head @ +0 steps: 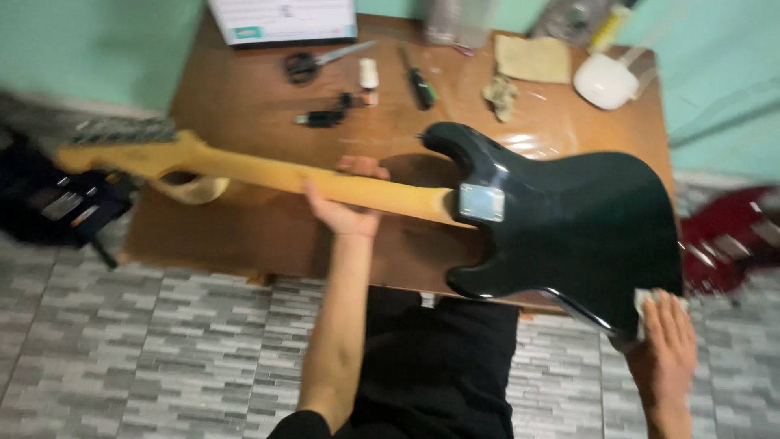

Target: Polishing the body of an electric guitar with a cloth on a repair bench.

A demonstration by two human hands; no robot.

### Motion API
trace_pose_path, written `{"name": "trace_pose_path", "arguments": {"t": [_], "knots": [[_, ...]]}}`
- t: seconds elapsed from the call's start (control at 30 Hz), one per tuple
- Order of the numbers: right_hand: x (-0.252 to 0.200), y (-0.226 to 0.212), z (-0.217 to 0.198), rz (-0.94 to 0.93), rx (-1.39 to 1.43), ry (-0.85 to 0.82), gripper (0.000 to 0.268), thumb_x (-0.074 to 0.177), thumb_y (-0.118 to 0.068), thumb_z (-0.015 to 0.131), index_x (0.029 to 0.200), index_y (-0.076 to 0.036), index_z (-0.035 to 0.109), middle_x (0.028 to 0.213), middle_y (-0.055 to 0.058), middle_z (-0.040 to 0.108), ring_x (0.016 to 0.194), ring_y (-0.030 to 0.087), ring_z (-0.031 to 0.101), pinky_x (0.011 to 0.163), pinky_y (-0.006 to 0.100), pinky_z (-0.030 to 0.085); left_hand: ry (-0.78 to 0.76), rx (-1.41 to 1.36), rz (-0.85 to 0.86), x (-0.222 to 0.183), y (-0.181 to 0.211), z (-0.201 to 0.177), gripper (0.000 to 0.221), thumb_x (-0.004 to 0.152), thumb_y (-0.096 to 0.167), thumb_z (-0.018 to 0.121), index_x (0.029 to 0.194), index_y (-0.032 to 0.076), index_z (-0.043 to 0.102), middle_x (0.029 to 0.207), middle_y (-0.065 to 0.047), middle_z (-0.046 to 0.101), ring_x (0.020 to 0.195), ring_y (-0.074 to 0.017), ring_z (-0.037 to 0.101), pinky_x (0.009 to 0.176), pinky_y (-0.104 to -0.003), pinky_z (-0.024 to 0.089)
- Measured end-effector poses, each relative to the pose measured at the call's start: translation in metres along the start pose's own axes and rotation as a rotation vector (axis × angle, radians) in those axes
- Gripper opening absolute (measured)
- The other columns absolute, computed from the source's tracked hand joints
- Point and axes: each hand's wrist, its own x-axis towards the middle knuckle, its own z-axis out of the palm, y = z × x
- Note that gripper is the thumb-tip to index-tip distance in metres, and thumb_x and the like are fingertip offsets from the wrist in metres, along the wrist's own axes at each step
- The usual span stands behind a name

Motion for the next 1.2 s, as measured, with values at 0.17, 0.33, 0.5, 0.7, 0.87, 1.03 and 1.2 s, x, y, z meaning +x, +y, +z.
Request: {"name": "trace_pose_path", "arguments": {"t": [0.17, 0.33, 0.5, 0.7, 0.87, 1.03, 1.2], "knots": [[-0.016, 0.011, 0.012, -0.018, -0.073, 0.027, 0.037, 0.103, -0.004, 0.064, 0.137, 0.007, 0.072, 0.146, 0.03, 0.074, 0.14, 0.047, 0.07, 0.119, 0.054, 0.054, 0.199, -0.007, -0.006, -0.007, -0.028, 0.0, 0.05, 0.081, 0.06, 0.063, 0.083, 0.01, 0.059, 0.082, -0.008, 0.059, 0.084, -0.0265, 0.058, 0.083, -0.046, 0.05], [-0.009, 0.004, 0.013, -0.013, -0.034, 0.057, 0.04, 0.102, 0.006, 0.055, 0.138, 0.012, 0.072, 0.147, 0.031, 0.071, 0.14, 0.049, 0.068, 0.121, 0.058, 0.054, 0.302, 0.017, 0.013, 0.001, -0.032, 0.003, 0.034, 0.075, 0.044, 0.061, 0.067, 0.013, 0.05, 0.065, -0.001, 0.04, 0.06, -0.0182, 0.039, 0.071, -0.039, 0.043], [-0.008, -0.002, 0.002, 0.045, 0.046, -0.025, 0.077, 0.077, -0.012, 0.089, 0.146, 0.009, 0.062, 0.152, 0.031, 0.063, 0.144, 0.051, 0.06, 0.122, 0.058, 0.051, 0.24, 0.041, 0.006, 0.002, -0.033, 0.003, 0.031, 0.071, 0.043, 0.057, 0.061, 0.014, 0.049, 0.059, 0.001, 0.042, 0.055, -0.015, 0.041, 0.069, -0.036, 0.04], [-0.013, -0.003, 0.001, 0.094, -0.022, -0.099, 0.085, 0.072, -0.012, 0.089, 0.149, 0.006, 0.058, 0.155, 0.029, 0.061, 0.149, 0.047, 0.056, 0.117, 0.058, 0.053, 0.237, 0.076, 0.007, -0.001, -0.032, 0.009, 0.03, 0.071, 0.042, 0.056, 0.06, 0.015, 0.051, 0.058, 0.001, 0.044, 0.055, -0.014, 0.043, 0.069, -0.035, 0.041], [-0.011, -0.004, 0.004, 0.07, 0.012, -0.021, 0.071, 0.08, -0.013, 0.086, 0.143, 0.008, 0.062, 0.151, 0.031, 0.064, 0.145, 0.049, 0.06, 0.119, 0.056, 0.052, 0.235, 0.064, -0.007, 0.0, -0.029, 0.013, 0.029, 0.07, 0.042, 0.056, 0.061, 0.015, 0.049, 0.058, 0.001, 0.043, 0.055, -0.0144, 0.042, 0.068, -0.035, 0.041], [-0.005, 0.0, -0.022, 0.025, 0.048, 0.047, 0.048, 0.094, -0.009, 0.076, 0.137, 0.008, 0.063, 0.146, 0.031, 0.066, 0.139, 0.051, 0.063, 0.121, 0.055, 0.051, 0.258, 0.065, -0.031, -0.002, -0.03, 0.028, 0.029, 0.067, 0.042, 0.058, 0.065, 0.015, 0.047, 0.06, 0.001, 0.042, 0.056, -0.0153, 0.042, 0.07, -0.036, 0.042], [0.009, 0.015, -0.084, -0.035, -0.012, 0.014, 0.063, 0.087, -0.015, 0.083, 0.142, 0.008, 0.064, 0.148, 0.03, 0.068, 0.143, 0.049, 0.065, 0.121, 0.054, 0.052, 0.313, 0.029, -0.073, -0.006, -0.025, 0.077, 0.029, 0.067, 0.041, 0.057, 0.068, 0.016, 0.043, 0.061, 0.003, 0.039, 0.055, -0.014, 0.04, 0.07, -0.034, 0.039]]}}
